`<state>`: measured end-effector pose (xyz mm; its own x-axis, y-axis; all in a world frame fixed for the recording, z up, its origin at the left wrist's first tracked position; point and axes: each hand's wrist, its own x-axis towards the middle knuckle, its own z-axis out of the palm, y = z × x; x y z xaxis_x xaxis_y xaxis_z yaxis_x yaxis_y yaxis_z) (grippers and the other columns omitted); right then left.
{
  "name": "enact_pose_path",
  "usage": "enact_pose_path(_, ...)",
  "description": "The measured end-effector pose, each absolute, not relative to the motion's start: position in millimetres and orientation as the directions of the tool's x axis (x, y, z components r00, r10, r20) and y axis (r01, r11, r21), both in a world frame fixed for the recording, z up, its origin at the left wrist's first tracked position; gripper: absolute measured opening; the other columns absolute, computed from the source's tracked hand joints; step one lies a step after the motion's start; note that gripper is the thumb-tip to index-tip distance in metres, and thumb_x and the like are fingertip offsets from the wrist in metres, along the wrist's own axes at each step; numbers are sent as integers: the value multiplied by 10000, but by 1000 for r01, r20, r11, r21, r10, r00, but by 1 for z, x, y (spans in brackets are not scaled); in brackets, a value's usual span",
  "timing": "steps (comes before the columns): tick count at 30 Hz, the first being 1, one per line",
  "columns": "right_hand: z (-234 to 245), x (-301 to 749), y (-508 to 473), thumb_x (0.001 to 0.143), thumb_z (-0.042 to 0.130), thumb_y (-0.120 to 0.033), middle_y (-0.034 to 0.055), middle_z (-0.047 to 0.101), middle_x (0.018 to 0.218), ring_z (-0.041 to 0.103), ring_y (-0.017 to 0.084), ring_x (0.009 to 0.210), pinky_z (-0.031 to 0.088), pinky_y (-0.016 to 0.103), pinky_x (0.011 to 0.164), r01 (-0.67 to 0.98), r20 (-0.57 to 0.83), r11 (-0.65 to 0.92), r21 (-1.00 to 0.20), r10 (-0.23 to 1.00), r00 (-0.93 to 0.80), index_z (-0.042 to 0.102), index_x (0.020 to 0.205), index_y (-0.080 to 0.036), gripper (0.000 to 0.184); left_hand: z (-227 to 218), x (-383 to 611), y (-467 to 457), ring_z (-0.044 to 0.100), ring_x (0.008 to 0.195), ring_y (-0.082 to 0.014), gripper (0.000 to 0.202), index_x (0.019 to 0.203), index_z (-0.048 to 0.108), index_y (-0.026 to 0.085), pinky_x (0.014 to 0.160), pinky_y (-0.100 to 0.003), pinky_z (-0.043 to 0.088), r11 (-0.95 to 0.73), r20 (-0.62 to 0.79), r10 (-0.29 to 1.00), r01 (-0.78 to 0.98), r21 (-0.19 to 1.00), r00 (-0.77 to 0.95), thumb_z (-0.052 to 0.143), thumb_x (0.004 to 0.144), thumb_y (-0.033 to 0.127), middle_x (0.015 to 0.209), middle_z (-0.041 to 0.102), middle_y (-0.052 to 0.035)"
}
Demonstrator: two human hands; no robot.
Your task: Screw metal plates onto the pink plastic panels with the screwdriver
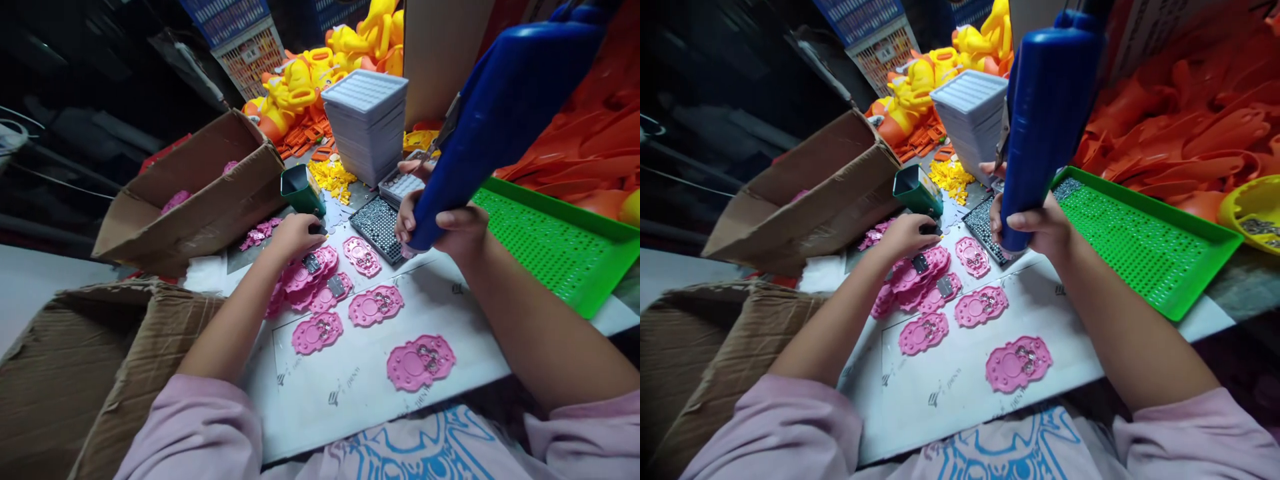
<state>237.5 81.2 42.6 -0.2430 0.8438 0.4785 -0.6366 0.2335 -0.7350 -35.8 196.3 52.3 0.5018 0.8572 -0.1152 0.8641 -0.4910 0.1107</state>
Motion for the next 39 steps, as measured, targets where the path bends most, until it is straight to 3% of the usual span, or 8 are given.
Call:
enact_pose_path(5, 45, 237, 80, 654, 754, -372, -21, 625, 664, 607, 179, 527, 498, 277, 439, -627, 468, 256, -736, 861, -199, 476, 1254, -233, 676, 76, -31, 162, 599, 1050, -265, 266, 1052, 676, 169, 932, -378, 454, -502, 59, 864, 846, 179, 500, 681, 820, 300, 1123, 684, -93)
enact_pose_path(7, 47, 237, 80, 637, 774, -378, -26, 621, 653, 602, 178, 521, 511, 284, 442, -623, 467, 261, -738, 863, -191, 510, 1207, -236, 644, 87, -27, 132, 611, 1041, -242, 206, 984, 676, 177, 935, -367, 462, -617, 196, 785, 720, 316, 587, 691, 832, 315, 1086, 688, -77)
enact_pose_path(10, 48, 237, 79, 631, 772, -376, -23, 612, 644, 600, 169, 512, 510, 270, 420, -607, 450, 244, -756, 868, -212, 568, 1083, -190, 530, 93, -21, 85, 617, 1030, -236, 220, 1024, 662, 182, 921, -373, 466, -742, 273, 658, 540, 398, 702, 699, 853, 315, 1078, 688, -82)
enact_pose_path(13, 48, 237, 79, 639, 763, -384, -25, 611, 651, 606, 169, 513, 485, 246, 388, -603, 445, 242, -760, 870, -213, 551, 1119, -186, 560, 86, -17, 54, 617, 1038, -228, 314, 1174, 599, 184, 919, -374, 470, -758, 279, 622, 474, 447, 732, 674, 882, 270, 1106, 681, -90)
enact_pose_path(17, 47, 237, 78, 661, 745, -344, -23, 616, 674, 617, 179, 528, 472, 243, 381, -610, 452, 251, -752, 869, -201, 469, 1257, -214, 669, 62, -9, 35, 608, 1036, -237, 216, 1087, 638, 179, 912, -397, 474, -732, 253, 641, 477, 487, 724, 670, 885, 251, 1102, 685, -100)
enact_pose_path(25, 50, 237, 78, 640, 740, -354, -25, 598, 647, 608, 159, 533, 471, 236, 405, -591, 431, 235, -772, 876, -214, 579, 1038, -174, 466, 26, 1, 12, 566, 1009, -271, 145, 1010, 705, 198, 862, -476, 476, -660, 110, 698, 577, 482, 707, 671, 875, 237, 1130, 698, -100)
enact_pose_path(33, 48, 238, 79, 672, 749, -381, -30, 627, 679, 606, 171, 532, 501, 288, 489, -601, 491, 274, -751, 841, -229, 415, 1267, -234, 698, 26, 10, 8, 569, 994, -286, 141, 999, 700, 196, 838, -498, 448, -599, 130, 759, 607, 523, 637, 659, 868, 230, 1104, 704, -94)
enact_pose_path(39, 54, 237, 76, 621, 766, -418, -20, 569, 620, 579, 172, 502, 482, 296, 431, -537, 414, 274, -798, 897, -156, 567, 950, -191, 446, 17, 12, 6, 571, 1028, -273, 144, 1009, 683, 162, 882, -478, 495, -640, 210, 710, 492, 590, 672, 619, 880, 155, 1114, 692, -116)
